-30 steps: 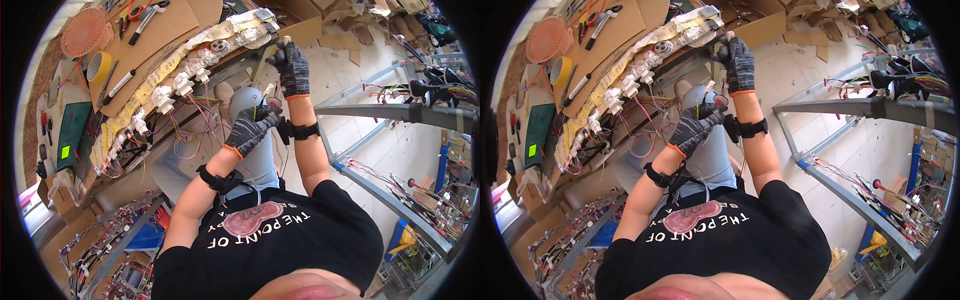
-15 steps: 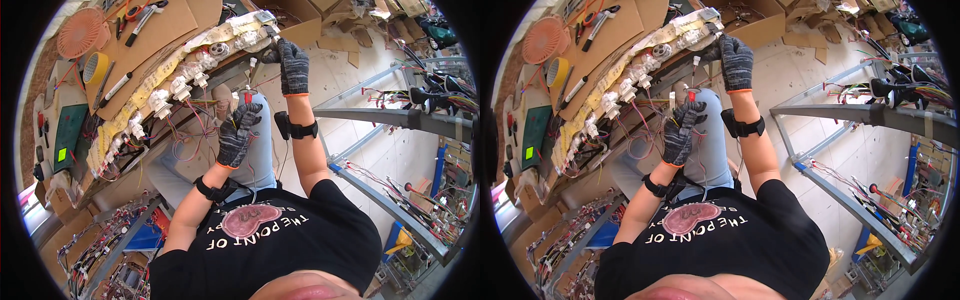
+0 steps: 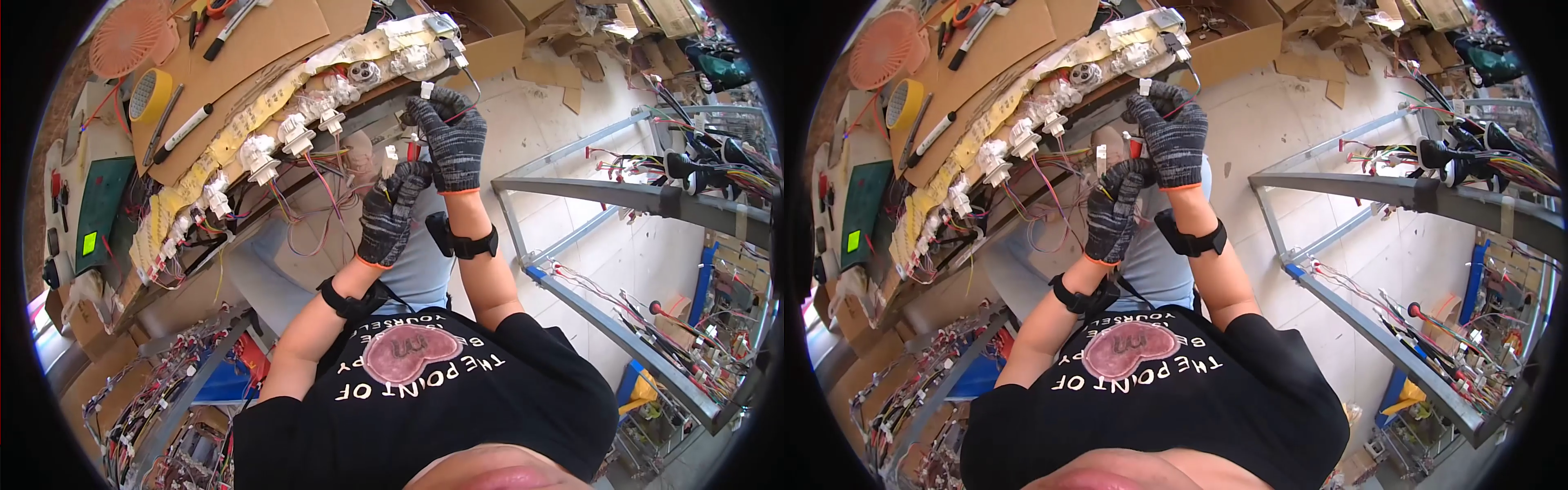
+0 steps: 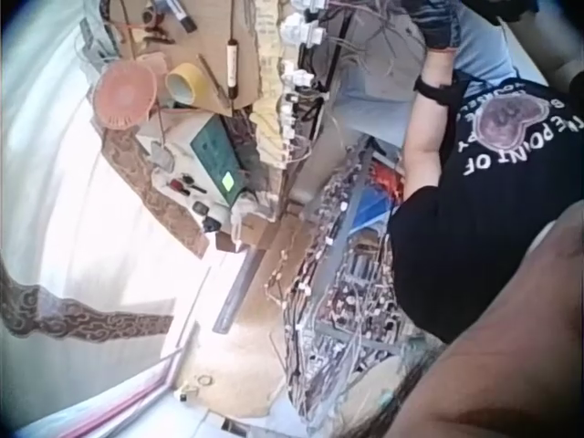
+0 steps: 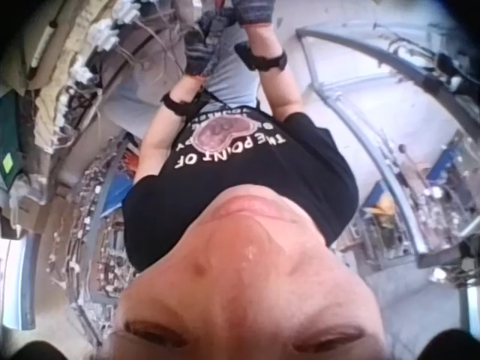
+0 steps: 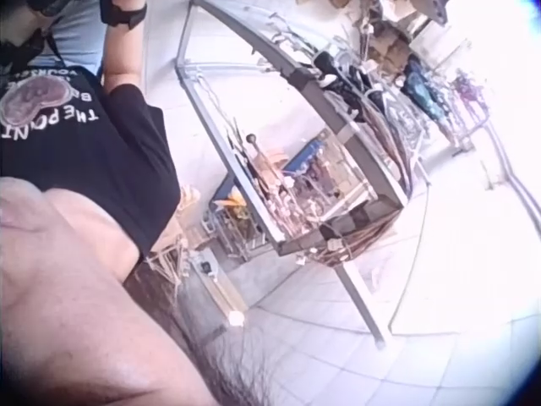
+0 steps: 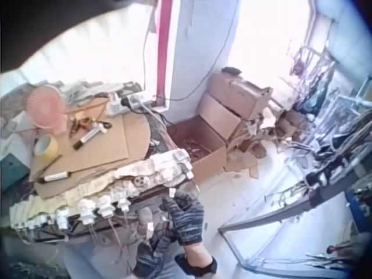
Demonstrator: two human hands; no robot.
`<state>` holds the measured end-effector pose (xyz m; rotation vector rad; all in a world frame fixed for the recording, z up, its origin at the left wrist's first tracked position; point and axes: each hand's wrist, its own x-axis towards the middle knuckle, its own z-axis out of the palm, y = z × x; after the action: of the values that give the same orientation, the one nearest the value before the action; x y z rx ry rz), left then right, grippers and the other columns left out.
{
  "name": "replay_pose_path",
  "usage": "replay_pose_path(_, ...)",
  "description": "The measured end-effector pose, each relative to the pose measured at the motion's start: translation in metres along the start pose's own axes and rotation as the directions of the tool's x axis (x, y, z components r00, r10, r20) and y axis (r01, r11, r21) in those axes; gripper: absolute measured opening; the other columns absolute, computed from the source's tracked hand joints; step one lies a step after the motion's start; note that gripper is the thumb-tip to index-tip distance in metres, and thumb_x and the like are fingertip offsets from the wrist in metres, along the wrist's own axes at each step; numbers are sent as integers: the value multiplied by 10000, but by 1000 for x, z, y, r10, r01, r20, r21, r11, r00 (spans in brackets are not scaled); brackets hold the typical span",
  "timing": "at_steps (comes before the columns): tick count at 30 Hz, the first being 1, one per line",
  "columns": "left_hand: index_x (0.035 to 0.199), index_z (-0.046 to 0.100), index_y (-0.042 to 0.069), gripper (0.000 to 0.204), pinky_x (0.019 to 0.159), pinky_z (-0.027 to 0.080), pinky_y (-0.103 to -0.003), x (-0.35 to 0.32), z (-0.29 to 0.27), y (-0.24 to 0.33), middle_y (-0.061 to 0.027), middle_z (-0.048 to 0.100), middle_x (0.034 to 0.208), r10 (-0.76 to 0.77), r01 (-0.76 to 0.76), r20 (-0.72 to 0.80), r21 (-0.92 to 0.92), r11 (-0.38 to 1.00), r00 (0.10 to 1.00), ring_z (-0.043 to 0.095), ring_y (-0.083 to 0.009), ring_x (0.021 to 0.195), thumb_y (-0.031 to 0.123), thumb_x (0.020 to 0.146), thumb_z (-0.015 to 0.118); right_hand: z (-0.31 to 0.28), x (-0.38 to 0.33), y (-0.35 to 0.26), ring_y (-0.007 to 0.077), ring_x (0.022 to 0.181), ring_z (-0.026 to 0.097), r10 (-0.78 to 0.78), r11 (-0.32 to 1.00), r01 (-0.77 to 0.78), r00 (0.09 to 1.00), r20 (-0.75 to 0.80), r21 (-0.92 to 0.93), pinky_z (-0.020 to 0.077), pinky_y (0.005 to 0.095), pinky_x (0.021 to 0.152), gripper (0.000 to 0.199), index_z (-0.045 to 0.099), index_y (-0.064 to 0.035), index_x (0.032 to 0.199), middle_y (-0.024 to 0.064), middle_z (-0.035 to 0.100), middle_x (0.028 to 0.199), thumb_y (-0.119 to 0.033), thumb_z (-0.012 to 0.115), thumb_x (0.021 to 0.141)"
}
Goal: The recorder is connecting electrical wires to connectors on an assembly board in a factory.
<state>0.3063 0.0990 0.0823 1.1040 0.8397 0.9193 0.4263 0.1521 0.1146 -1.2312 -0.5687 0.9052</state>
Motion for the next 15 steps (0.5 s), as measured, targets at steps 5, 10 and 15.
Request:
replay_pose_path(5,1051,566,-7,205,812,443,-279,-1,8,3,-83,608,1000,11,-133,-335,-344,930,942,563,-144,936,87,894,473,-6,11,-5,60,497,474,138,990,-136,989,52,-41,367,205,434,179,603,14,867,10,534,615,-153,539,871)
replay_pose_path(10,1131,511,12,254,771,458,-255,6,-13,12,-80,592,1024,104,-91,-49,226,970,993,561,-141,904,108,901,464,-15,30,-10,63,457,412,213,972,-197,968,134,-126,331,204,422,212,594,-8,814,9,491,568,-200,530,878)
replay_pose_path(15,1297,405,59,414,564,399,-183,8,-15,13,40,575,818,-22,14,-39,-194,981,999,439,-30,616,133,898,488,-14,36,-10,73,447,394,263,965,-256,944,200,-61,304,210,414,190,583,-8,832,5,479,558,-191,544,866)
